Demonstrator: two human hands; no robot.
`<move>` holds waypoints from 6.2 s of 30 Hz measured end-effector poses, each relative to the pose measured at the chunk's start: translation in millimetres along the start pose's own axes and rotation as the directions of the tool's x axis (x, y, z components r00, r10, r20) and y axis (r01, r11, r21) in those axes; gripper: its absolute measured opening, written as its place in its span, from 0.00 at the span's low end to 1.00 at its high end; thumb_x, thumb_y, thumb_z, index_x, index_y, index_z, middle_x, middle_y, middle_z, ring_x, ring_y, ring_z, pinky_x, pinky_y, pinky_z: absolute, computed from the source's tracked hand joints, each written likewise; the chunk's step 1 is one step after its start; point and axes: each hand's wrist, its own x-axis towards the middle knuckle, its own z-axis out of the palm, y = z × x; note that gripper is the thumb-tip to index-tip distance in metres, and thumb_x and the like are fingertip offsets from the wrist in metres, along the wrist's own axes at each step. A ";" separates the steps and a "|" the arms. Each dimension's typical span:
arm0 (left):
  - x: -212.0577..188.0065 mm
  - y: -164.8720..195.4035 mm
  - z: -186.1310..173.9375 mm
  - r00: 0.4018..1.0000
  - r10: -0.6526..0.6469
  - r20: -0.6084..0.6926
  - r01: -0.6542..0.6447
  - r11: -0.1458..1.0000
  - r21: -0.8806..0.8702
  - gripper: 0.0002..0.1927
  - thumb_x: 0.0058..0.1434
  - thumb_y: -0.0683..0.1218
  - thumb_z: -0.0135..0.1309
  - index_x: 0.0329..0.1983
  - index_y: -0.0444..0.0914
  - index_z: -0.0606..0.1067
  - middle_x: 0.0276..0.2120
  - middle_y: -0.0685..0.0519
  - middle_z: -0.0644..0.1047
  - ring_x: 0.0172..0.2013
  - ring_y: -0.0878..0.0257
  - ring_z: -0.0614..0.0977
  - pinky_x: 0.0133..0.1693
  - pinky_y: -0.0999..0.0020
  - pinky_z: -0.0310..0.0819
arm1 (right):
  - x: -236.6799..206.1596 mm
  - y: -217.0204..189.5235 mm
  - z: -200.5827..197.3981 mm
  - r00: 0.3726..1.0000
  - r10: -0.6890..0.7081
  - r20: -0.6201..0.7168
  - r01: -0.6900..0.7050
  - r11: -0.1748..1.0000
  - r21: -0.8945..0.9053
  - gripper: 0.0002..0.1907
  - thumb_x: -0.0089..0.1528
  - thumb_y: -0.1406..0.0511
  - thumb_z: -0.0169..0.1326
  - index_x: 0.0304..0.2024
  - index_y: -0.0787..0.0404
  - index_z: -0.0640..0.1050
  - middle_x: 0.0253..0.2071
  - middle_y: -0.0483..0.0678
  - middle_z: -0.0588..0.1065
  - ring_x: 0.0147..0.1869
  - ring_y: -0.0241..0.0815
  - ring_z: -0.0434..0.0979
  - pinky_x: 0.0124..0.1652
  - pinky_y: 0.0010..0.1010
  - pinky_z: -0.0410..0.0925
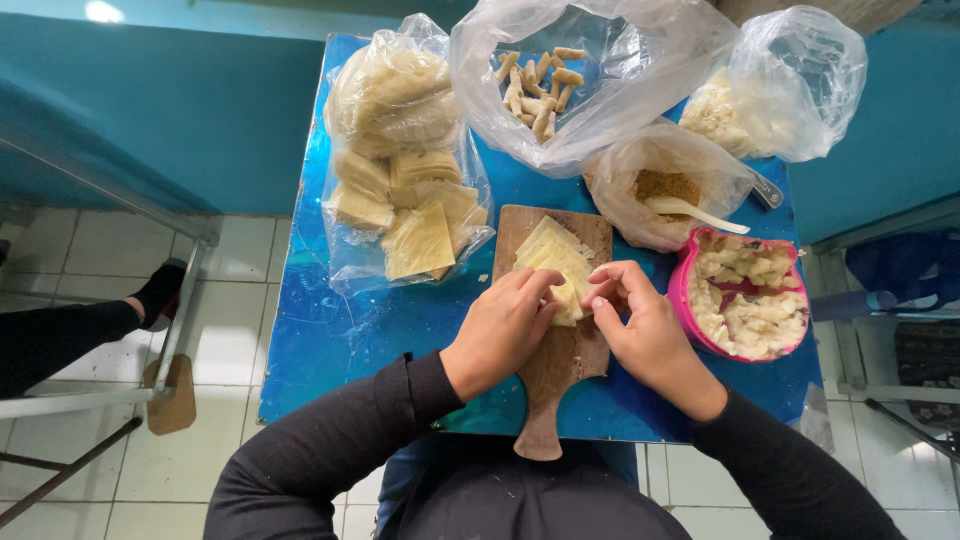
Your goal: The person sits at a blue table and wraps thin pastry sheets around a white filling. They place filling on a sheet on a wooden board, use a spoon to scoop brown powder from a plastic bag, fold and roll the sheet closed, and set the finished roll aside with other completed rolls.
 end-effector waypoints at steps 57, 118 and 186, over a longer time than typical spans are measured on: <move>4.3 -0.5 1.1 0.997 0.073 0.014 -0.074 0.986 0.147 0.04 0.63 0.43 0.55 0.38 0.38 0.74 0.35 0.48 0.75 0.41 0.49 0.77 0.43 0.58 0.73 | 16.4 -3.5 -0.9 0.938 -0.327 0.112 0.334 0.773 -0.539 0.06 0.60 0.64 0.58 0.33 0.58 0.83 0.31 0.46 0.80 0.37 0.49 0.75 0.36 0.43 0.64; 16.8 -23.3 0.0 0.992 0.090 0.084 -0.104 0.980 0.171 0.08 0.56 0.37 0.54 0.39 0.36 0.72 0.36 0.46 0.74 0.41 0.47 0.75 0.43 0.55 0.72 | 31.3 -1.2 7.1 0.894 -0.446 0.041 0.393 0.737 -0.549 0.05 0.58 0.67 0.61 0.37 0.58 0.81 0.37 0.46 0.77 0.45 0.50 0.73 0.44 0.41 0.64; 9.7 -10.9 -12.6 0.999 -0.024 -0.030 0.029 0.986 0.167 0.10 0.61 0.41 0.58 0.41 0.35 0.70 0.36 0.44 0.72 0.39 0.45 0.74 0.42 0.54 0.70 | -30.6 33.8 -80.4 0.910 -0.394 -0.129 -0.093 0.108 -0.990 0.60 0.55 0.37 0.66 0.83 0.48 0.58 0.83 0.62 0.51 0.79 0.63 0.49 0.65 0.59 0.49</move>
